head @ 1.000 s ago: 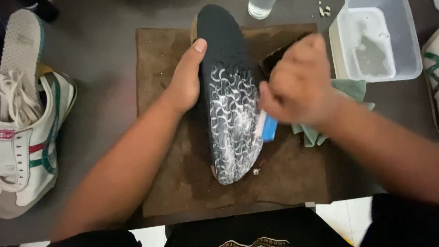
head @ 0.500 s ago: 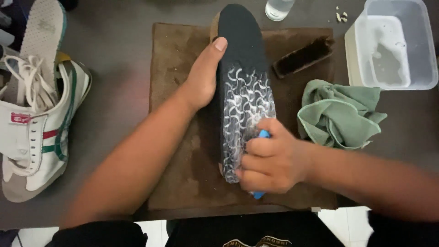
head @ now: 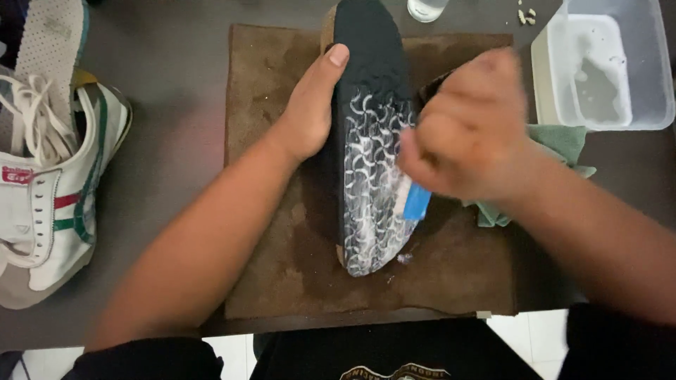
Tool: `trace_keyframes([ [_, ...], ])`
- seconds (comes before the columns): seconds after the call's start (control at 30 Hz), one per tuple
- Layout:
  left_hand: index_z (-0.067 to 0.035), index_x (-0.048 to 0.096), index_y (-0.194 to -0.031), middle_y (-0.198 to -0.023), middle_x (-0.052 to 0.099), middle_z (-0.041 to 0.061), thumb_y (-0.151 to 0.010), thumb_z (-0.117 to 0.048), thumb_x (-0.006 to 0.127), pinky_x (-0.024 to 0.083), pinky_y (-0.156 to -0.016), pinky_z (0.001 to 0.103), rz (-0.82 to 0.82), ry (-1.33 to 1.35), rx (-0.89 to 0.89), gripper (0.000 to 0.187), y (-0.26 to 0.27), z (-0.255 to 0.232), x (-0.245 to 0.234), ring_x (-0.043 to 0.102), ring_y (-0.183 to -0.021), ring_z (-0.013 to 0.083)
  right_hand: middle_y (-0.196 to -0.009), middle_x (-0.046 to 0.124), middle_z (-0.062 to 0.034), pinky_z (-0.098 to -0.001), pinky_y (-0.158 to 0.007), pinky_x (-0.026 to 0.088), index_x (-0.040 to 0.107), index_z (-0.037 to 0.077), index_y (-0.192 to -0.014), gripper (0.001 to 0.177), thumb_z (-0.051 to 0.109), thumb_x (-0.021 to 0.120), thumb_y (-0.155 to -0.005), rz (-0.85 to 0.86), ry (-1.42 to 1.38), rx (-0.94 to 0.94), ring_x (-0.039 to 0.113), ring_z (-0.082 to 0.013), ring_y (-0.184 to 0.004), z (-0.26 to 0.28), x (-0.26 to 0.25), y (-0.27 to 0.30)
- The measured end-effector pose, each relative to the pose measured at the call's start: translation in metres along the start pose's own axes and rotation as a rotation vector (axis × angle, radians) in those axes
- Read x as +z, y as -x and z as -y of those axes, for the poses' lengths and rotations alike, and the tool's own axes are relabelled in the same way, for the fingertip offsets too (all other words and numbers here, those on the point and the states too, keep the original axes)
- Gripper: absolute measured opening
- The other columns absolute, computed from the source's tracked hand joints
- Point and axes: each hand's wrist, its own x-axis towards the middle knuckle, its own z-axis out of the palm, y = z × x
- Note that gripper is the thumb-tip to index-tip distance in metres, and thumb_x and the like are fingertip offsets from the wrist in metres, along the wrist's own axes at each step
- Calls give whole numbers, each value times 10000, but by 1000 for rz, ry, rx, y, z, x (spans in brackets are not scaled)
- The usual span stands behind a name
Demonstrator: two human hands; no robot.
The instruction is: Scrubbing the sole of a black sandal with a brush and soapy water to remove dirt and stains.
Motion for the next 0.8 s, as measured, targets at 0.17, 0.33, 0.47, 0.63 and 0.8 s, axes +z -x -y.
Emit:
trace_keyframes([
  [0.17,-95,682,-1127,-1144,691,32,-1075,-432,371,521,-1039,363,66,162,29,462,-2,-2,-2,657,-1092,167,-651,411,70,-336,-782,340,413,277,-705,351,116,551,-984,-746,-597,-568,395,-149,-664,51,-30,12],
  [0.33,-62,633,-1306,-1348,639,82,-1079,-463,373,442,-1188,389,37,102,49,529,-1,8,-4,592,-1293,204,-689,416,2,-426,-670,279,389,163,-735,285,32,524,-949,-813,-448,-357,383,-243,-686,0,-22,-6],
  [0.47,-86,655,-1231,-1272,666,51,-1066,-449,362,465,-1129,362,-14,51,12,495,-1,1,-2,610,-1215,167,-594,322,76,-362,-534,276,386,289,-644,333,34,482,-835,-757,-574,-455,343,-148,-531,48,-25,2],
  [0.63,-107,662,-1206,-1243,669,24,-1047,-467,373,466,-1120,351,-34,70,-42,488,-1,2,-1,611,-1190,145,-627,340,30,-373,-636,283,359,202,-636,326,29,551,-834,-671,-496,-407,374,-174,-598,13,-16,-1],
  [0.8,-83,635,-1225,-1262,673,70,-1062,-451,407,488,-1120,364,4,197,8,463,-2,9,-2,629,-1209,180,-628,354,26,-439,-640,269,363,235,-640,262,165,497,-854,-1126,-650,-139,312,-175,-586,50,23,8],
])
